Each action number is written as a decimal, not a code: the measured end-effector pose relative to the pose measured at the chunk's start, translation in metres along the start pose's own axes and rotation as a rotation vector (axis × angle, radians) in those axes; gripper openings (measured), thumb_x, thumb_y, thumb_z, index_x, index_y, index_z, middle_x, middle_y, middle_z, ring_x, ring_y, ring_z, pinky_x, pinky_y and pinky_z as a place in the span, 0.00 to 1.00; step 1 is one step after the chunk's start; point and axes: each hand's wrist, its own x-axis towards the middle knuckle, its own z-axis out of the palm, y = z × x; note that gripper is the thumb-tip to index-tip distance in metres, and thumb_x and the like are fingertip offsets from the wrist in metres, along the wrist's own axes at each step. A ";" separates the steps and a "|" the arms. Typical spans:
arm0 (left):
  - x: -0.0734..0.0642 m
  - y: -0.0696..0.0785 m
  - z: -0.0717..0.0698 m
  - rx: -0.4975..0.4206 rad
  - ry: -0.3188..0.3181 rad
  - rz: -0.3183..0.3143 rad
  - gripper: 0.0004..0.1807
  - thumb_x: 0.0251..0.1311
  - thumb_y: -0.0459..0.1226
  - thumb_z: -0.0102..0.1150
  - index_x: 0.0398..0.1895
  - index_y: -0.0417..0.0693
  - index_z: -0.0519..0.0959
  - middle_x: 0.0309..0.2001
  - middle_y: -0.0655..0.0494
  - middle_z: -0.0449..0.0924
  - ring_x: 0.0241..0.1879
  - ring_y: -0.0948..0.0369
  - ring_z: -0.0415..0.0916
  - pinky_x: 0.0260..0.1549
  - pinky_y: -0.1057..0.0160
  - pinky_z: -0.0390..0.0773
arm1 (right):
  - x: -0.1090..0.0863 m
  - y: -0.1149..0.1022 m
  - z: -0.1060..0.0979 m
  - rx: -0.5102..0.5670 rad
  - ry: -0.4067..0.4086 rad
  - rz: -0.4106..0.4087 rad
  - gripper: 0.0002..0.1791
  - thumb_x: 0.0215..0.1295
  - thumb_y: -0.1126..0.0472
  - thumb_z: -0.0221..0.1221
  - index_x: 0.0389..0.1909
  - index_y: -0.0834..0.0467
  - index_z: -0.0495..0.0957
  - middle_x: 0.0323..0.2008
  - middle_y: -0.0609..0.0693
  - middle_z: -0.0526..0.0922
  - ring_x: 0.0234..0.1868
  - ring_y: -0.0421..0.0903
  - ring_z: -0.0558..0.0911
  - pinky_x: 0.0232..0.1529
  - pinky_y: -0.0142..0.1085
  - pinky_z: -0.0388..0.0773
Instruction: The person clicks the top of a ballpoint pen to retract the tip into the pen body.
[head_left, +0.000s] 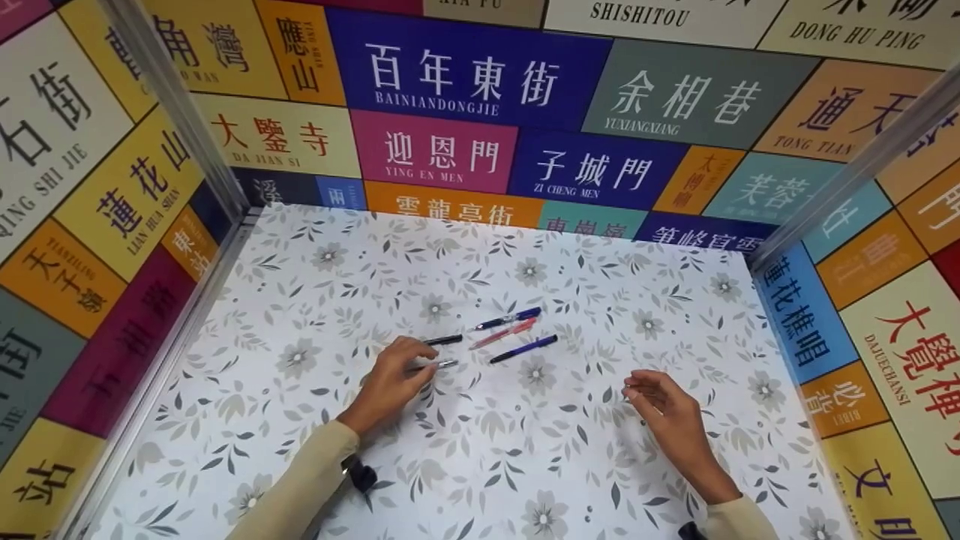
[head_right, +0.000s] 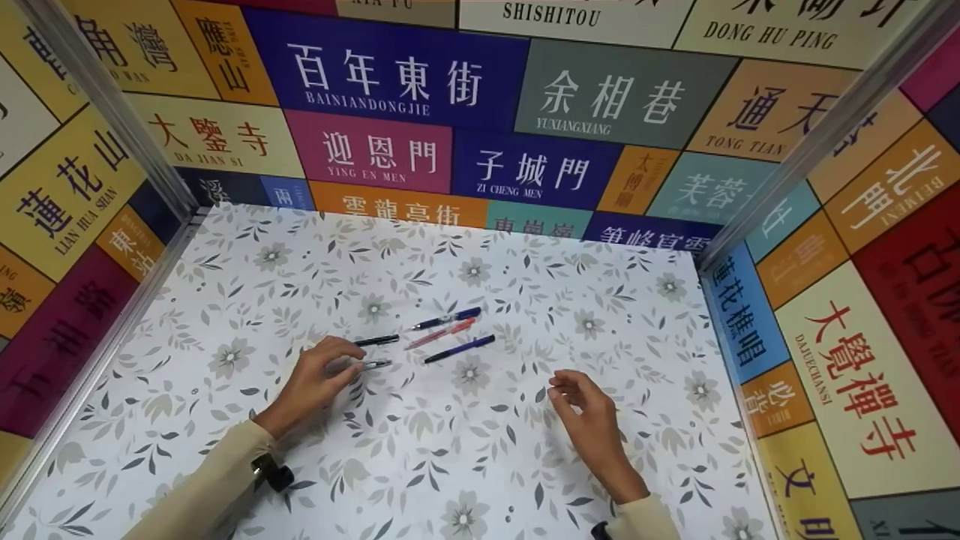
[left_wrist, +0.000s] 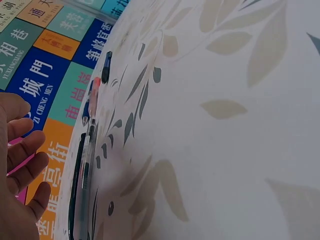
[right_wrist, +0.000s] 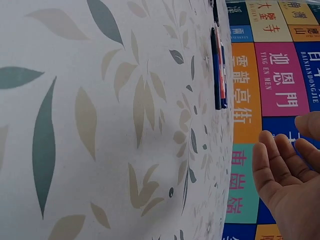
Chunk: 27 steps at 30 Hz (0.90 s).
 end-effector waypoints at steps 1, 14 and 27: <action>0.001 0.001 0.001 -0.006 -0.002 0.002 0.06 0.70 0.29 0.73 0.47 0.38 0.89 0.47 0.50 0.89 0.51 0.52 0.84 0.54 0.48 0.83 | 0.000 -0.001 0.001 0.021 -0.004 0.002 0.17 0.71 0.77 0.67 0.58 0.65 0.84 0.50 0.68 0.87 0.51 0.48 0.90 0.53 0.28 0.84; 0.012 0.006 0.020 -0.018 -0.015 0.001 0.05 0.70 0.31 0.73 0.45 0.39 0.89 0.46 0.51 0.88 0.51 0.53 0.82 0.53 0.50 0.83 | -0.001 0.000 0.014 0.134 -0.032 0.036 0.16 0.73 0.78 0.65 0.59 0.71 0.82 0.51 0.74 0.85 0.52 0.49 0.90 0.55 0.31 0.85; 0.025 0.011 0.039 -0.003 -0.038 -0.011 0.07 0.71 0.32 0.72 0.47 0.39 0.90 0.47 0.52 0.87 0.52 0.54 0.80 0.53 0.52 0.82 | 0.000 -0.001 0.029 0.154 -0.024 0.068 0.16 0.72 0.78 0.66 0.58 0.70 0.82 0.50 0.72 0.86 0.54 0.48 0.90 0.56 0.31 0.84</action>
